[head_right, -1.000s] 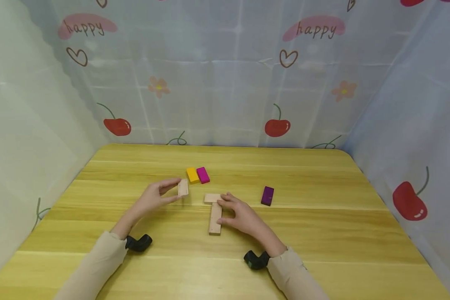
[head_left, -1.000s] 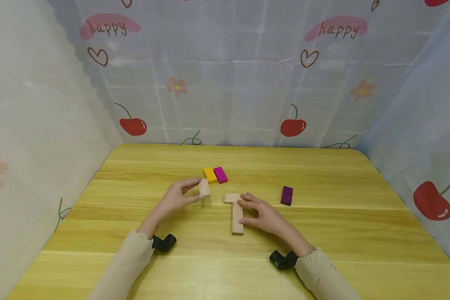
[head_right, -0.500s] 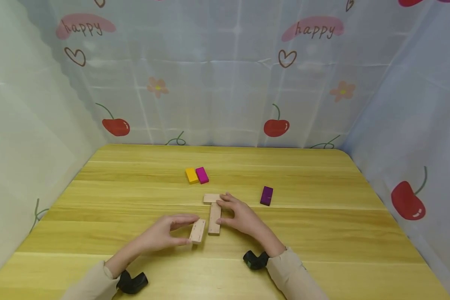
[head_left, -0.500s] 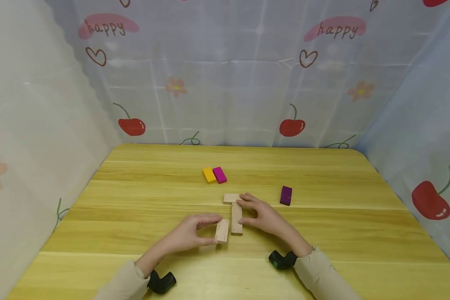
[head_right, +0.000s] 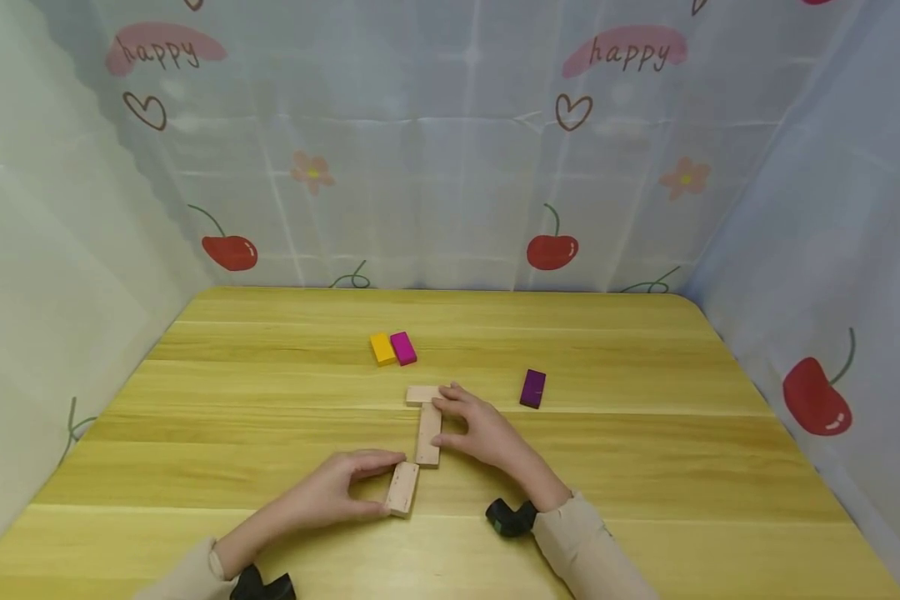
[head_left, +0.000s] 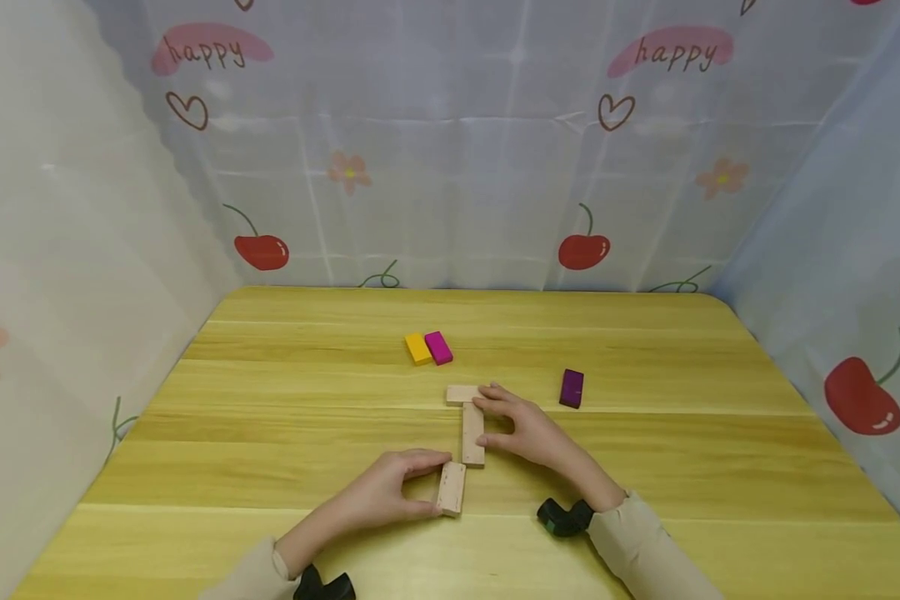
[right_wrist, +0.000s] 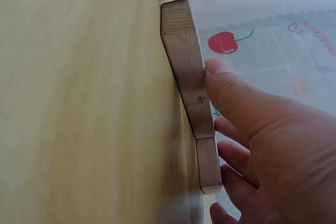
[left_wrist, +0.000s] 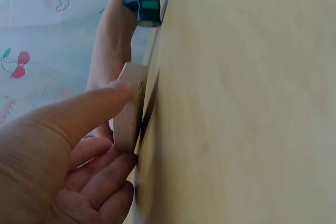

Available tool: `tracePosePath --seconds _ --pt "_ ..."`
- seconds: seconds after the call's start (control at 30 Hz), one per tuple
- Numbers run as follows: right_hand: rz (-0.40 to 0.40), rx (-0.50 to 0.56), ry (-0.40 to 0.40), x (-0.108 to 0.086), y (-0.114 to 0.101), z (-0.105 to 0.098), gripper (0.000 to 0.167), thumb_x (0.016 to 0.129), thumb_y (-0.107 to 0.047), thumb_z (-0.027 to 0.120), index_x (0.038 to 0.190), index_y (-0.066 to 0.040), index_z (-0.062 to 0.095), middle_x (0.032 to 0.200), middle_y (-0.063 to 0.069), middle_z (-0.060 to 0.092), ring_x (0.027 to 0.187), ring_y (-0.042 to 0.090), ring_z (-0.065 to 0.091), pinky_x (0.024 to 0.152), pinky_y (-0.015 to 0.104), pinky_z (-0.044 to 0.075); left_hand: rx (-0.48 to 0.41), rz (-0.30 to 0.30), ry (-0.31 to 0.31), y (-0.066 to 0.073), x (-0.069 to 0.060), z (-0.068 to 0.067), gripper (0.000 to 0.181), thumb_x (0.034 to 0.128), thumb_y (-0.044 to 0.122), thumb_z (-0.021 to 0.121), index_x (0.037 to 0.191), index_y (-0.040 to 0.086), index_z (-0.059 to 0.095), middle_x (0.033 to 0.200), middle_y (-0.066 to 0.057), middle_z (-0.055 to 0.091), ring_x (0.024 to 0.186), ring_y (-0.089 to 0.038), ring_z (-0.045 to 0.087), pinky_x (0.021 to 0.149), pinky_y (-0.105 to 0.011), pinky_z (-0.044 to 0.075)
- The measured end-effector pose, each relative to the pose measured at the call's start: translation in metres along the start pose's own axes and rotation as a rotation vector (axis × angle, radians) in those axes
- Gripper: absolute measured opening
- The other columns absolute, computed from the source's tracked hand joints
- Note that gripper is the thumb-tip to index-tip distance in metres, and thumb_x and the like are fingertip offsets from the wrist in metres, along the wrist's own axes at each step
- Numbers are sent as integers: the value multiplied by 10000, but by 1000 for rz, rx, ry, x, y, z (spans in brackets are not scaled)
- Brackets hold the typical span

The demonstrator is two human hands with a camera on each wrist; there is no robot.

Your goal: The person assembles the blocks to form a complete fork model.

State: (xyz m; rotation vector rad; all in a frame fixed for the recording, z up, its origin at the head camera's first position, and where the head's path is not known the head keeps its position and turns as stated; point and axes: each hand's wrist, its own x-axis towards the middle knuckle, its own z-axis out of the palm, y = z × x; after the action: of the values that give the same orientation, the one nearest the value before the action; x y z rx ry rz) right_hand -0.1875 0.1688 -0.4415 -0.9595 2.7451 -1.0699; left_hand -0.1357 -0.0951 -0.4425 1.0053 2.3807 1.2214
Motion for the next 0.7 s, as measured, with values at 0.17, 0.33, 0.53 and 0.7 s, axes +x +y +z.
tracePosePath --seconds 0.17,0.33,0.53,0.7 --pt "-20 -13 11 1 1 0 590 851 -315 696 1333 -24 522 1428 141 390 1345 314 258 1034 438 300 116 19 42 2 0 8 650 791 285 768 1335 33 518 1319 -27 515 1218 -177 458 1006 -342 352" --pt "-2 -11 2 1 2 0 601 850 -325 695 1346 -39 512 1440 122 376 1357 288 237 1044 473 266 183 17 49 3 -1 14 724 788 337 761 1365 8 471 1414 -67 416 1301 -230 354 1039 -410 296" --pt "5 -7 -6 0 3 1 620 855 -352 682 1359 -42 495 1452 125 356 1362 289 220 1045 492 254 298 30 13 0 -3 17 840 819 479 674 1400 -48 375 1523 -139 159 1384 -313 74 1069 -528 111" --pt "0 -13 -1 0 3 2 614 855 -346 682 1355 -39 500 1450 126 360 1358 299 227 1037 503 263 328 34 17 2 -2 21 797 836 507 623 1396 -16 406 1517 -124 184 1385 -299 94 1061 -564 90"
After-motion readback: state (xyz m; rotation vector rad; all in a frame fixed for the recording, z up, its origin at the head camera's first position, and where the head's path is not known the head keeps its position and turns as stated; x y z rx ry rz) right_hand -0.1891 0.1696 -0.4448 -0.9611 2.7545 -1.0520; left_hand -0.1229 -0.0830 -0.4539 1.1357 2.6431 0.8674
